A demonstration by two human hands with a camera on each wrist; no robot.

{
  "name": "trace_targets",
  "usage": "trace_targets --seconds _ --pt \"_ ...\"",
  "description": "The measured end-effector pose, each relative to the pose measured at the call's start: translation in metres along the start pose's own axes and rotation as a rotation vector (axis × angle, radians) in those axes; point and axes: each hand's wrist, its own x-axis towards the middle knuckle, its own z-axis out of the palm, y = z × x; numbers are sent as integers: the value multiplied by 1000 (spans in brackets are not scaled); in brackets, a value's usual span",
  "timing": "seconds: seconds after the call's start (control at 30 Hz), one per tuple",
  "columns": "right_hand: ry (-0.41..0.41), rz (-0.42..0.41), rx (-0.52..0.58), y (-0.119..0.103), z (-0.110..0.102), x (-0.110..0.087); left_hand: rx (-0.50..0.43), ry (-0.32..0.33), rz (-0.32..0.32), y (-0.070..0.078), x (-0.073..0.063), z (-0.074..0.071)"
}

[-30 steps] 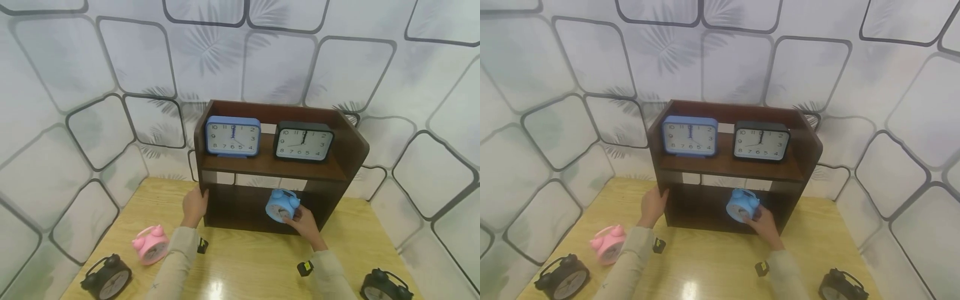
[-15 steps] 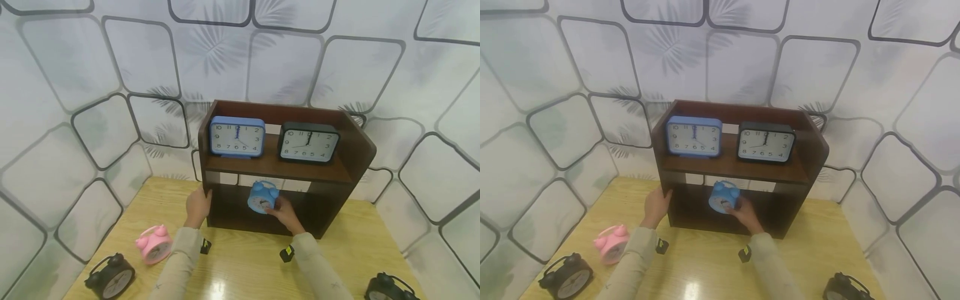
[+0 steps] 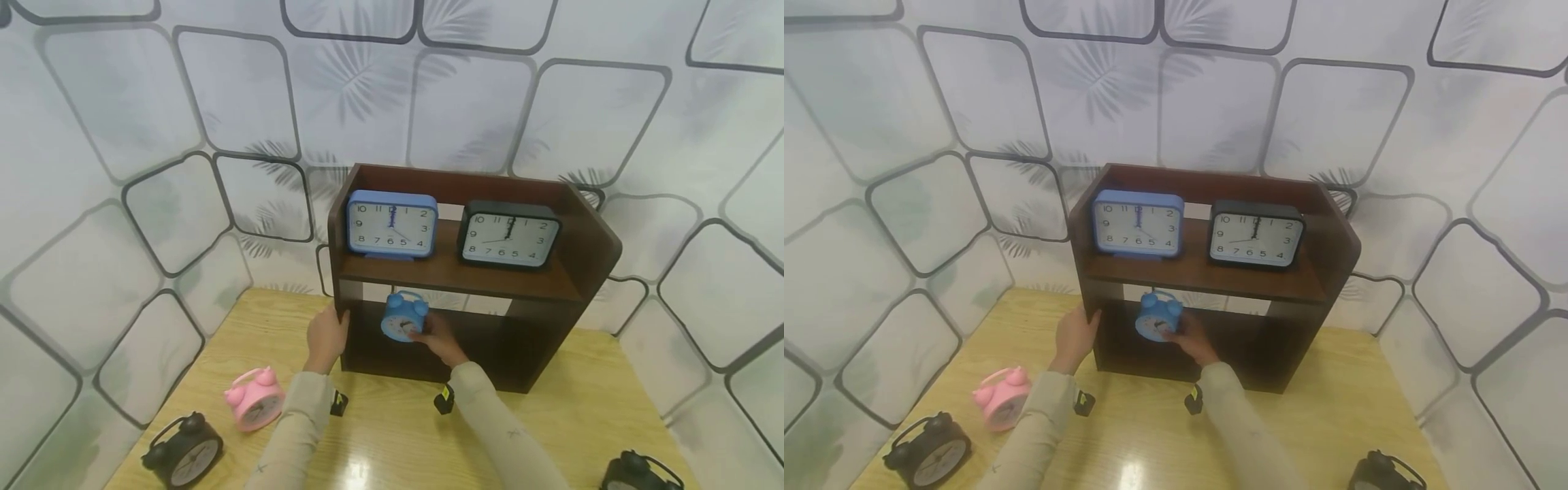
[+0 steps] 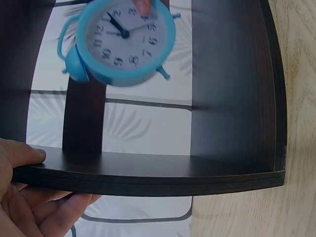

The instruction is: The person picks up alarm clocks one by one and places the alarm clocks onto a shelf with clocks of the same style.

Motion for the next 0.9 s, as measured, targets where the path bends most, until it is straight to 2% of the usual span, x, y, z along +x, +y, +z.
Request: trace_targets --seconds 0.27,0.57,0.67,0.73,0.8,0.9 --pt "-76 -10 -3 9 15 13 -5 -4 -1 2 -1 0" --pt "-54 27 -6 21 27 18 10 -1 1 4 -1 -2" --pt "-49 3 -4 28 30 18 8 0 -1 3 -1 -3" --pt "-62 -43 7 34 30 18 7 -1 0 3 -1 -3" --pt "-76 -37 13 34 31 17 6 -3 -3 2 -1 -3" --pt "-93 24 15 28 33 14 9 -4 -8 2 0 -2"
